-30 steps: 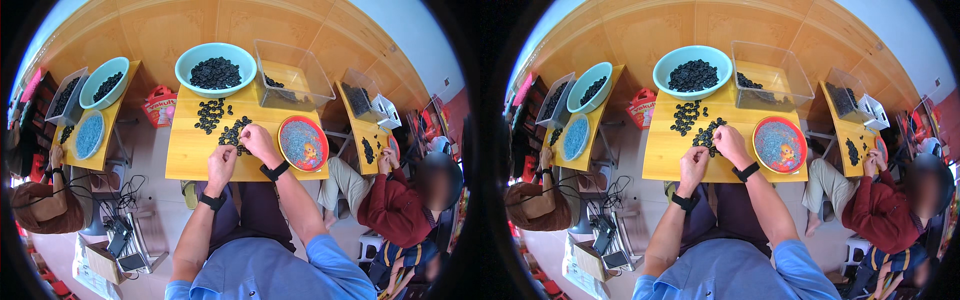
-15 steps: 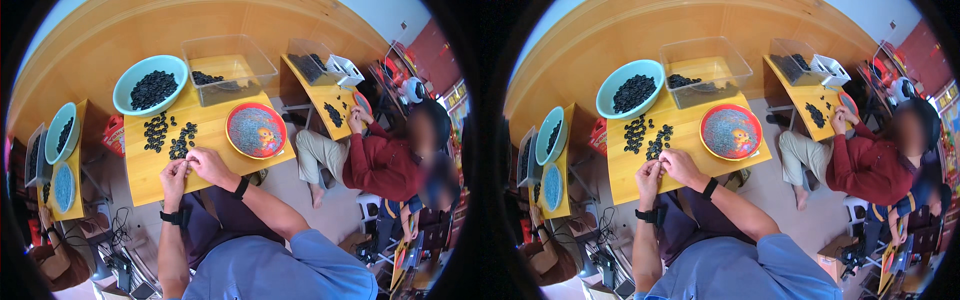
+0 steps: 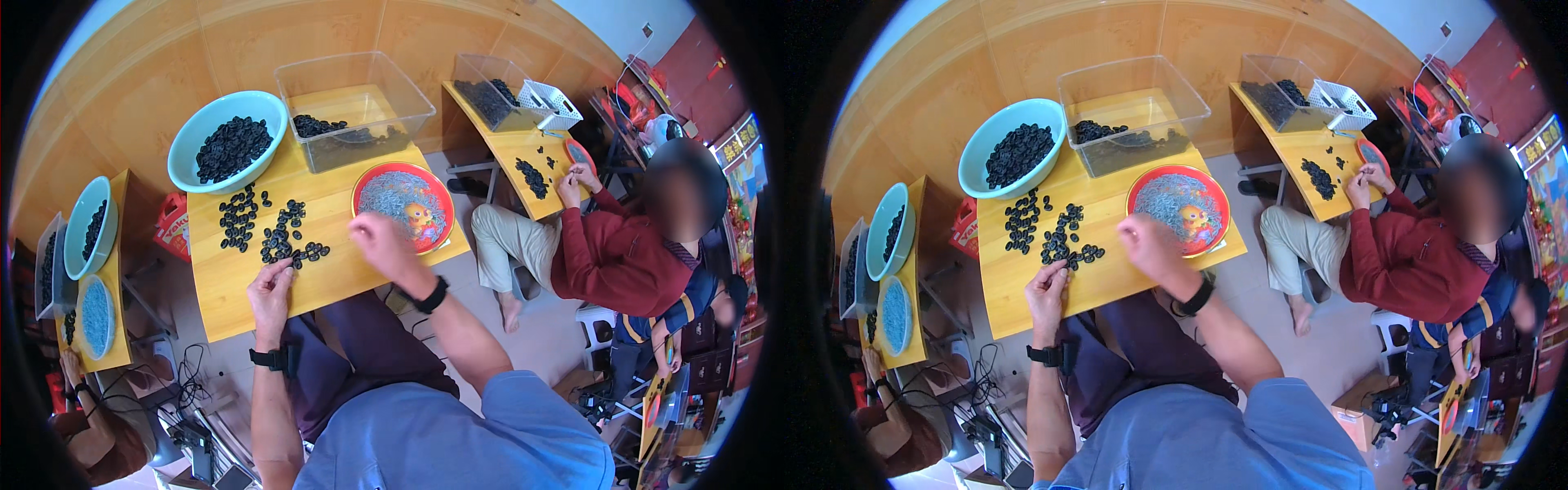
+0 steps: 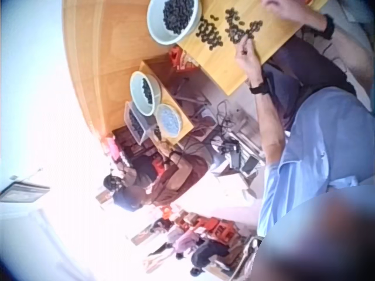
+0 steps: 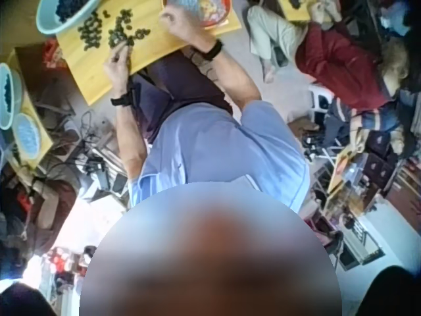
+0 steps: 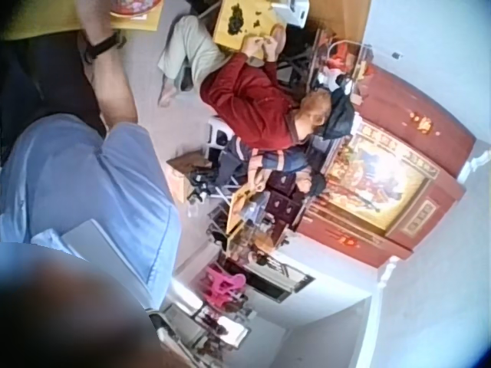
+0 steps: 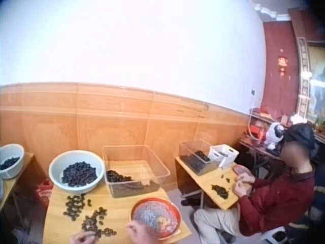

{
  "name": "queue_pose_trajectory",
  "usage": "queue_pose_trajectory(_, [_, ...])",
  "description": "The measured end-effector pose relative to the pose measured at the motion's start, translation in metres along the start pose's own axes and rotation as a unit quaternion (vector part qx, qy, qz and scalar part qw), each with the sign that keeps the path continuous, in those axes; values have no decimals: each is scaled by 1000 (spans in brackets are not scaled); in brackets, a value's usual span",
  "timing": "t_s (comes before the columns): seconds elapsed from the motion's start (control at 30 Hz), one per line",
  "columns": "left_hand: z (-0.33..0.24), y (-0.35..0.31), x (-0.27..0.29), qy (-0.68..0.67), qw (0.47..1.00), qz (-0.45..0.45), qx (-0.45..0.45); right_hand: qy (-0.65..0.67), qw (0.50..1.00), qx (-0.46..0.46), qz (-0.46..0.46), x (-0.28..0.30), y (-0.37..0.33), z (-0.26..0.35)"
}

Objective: Sorting small black objects into containers by hand.

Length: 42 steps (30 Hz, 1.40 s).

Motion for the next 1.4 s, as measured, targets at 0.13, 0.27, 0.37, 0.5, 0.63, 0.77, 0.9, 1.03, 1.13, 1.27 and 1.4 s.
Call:
queue_pose_trajectory(0.13, [-7, 3, -14, -64, 998, 2, 11, -203, 977, -62, -30, 62, 26, -77])
queue_pose_trajectory(0.27, [-9, 3, -15, -105, 994, 0, -1, -236, 961, -138, 29, 76, 41, -108])
queue_pose_trajectory(0.37, [-9, 3, -15, -114, 993, -3, 1, -252, 958, -134, 37, 69, 45, -110])
queue_pose_trajectory(0.5, [-5, 4, -16, -155, 988, -5, 1, -286, 954, -80, 34, 62, 49, -105])
queue_pose_trajectory(0.63, [-4, 6, -15, -173, 985, -9, -5, -322, 941, -86, 60, 58, 52, -109])
queue_pose_trajectory(0.77, [-6, 6, -15, -133, 991, 2, -6, -337, 934, -89, 77, 57, 54, -114])
queue_pose_trajectory(0.9, [-7, 3, -3, -24, 998, -14, -55, -401, 900, -105, 134, 48, 54, -110])
queue_pose_trajectory(1.03, [-3, 3, -12, -100, 995, -16, 8, -304, 942, -102, 101, 59, 38, -60])
queue_pose_trajectory(1.13, [-6, 5, -15, -104, 994, -7, 21, -120, 988, -42, 86, 40, 22, -19])
queue_pose_trajectory(1.27, [-7, 4, -14, -107, 994, 0, 18, 51, 987, -6, 153, -31, -1, 27])
queue_pose_trajectory(1.4, [-8, 2, -13, -66, 998, -3, 23, 110, 977, -22, 183, -85, -7, 19])
Point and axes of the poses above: each hand's wrist, its own y-axis towards the middle knuckle, its own x-axis out of the back of the hand, z = x × y, the point moved 8 cm from there along y, towards the middle knuckle, and after that the axes turned 7 degrees about -x, right-handed, at the moved point
